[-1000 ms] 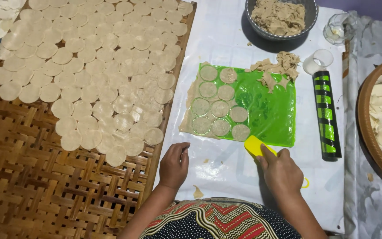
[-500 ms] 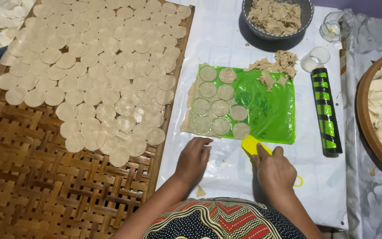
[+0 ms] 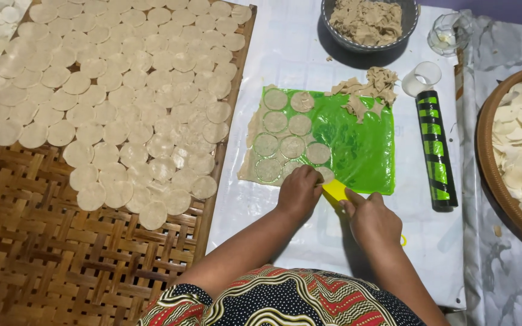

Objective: Manually separating and laying out thin dough discs onto a bamboo drying rack.

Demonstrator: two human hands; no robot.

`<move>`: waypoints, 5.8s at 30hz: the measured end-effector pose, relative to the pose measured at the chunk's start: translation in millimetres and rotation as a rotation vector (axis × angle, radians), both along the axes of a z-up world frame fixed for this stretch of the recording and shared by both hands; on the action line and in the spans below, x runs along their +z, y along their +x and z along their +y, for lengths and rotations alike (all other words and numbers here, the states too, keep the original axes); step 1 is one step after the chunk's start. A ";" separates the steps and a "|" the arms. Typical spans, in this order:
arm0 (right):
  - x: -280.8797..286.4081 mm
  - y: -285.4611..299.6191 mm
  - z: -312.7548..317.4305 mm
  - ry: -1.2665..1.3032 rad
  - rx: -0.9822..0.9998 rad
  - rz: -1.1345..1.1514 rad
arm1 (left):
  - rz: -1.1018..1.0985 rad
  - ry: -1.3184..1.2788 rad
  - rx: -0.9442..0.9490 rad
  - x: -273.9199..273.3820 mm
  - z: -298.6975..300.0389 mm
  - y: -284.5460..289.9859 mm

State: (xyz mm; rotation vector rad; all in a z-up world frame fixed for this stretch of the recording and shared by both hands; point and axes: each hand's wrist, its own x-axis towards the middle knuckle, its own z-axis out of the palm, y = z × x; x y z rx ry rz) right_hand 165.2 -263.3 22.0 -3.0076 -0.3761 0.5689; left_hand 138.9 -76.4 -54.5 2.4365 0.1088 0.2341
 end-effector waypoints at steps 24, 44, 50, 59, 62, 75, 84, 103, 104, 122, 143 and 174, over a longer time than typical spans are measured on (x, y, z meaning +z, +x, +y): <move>25.1 -10.4 3.2 0.115 -0.094 0.264 | 0.018 -1.179 0.747 69.8 126.1 -99.4; 1.1 -22.6 59.2 -0.081 0.089 0.257 | -0.238 -0.361 1.262 128.3 342.0 -252.0; -21.6 -17.7 58.8 -0.123 0.124 0.234 | 0.138 -0.305 1.328 159.4 349.7 -242.4; -18.3 -23.3 61.5 -0.153 0.128 0.226 | 0.068 -0.185 1.462 149.8 363.9 -245.9; -9.8 -26.2 66.8 -0.172 0.119 0.228 | 0.082 -0.149 1.457 144.6 367.3 -246.7; 37.2 -12.1 49.7 -0.027 -0.126 -0.025 | -0.123 0.201 1.363 96.4 377.4 -252.7; -6.1 18.3 43.4 -0.088 0.044 -0.228 | -0.223 -0.217 0.873 143.2 222.1 -143.8; 30.6 56.2 46.2 -0.027 0.070 -0.122 | 0.012 -0.026 0.045 4.2 31.5 54.8; 33.1 57.4 42.9 -0.003 0.054 -0.096 | 0.040 -0.081 0.092 3.3 29.6 58.1; 12.8 31.5 28.6 0.228 -0.163 0.074 | -0.024 -0.962 0.852 70.1 167.5 -66.1; -16.3 6.7 39.6 0.268 -0.014 0.041 | -0.083 -0.347 1.308 127.0 338.7 -276.2; 20.3 -16.3 51.4 -0.062 0.106 -0.182 | 0.031 -0.314 0.669 122.8 179.0 -147.2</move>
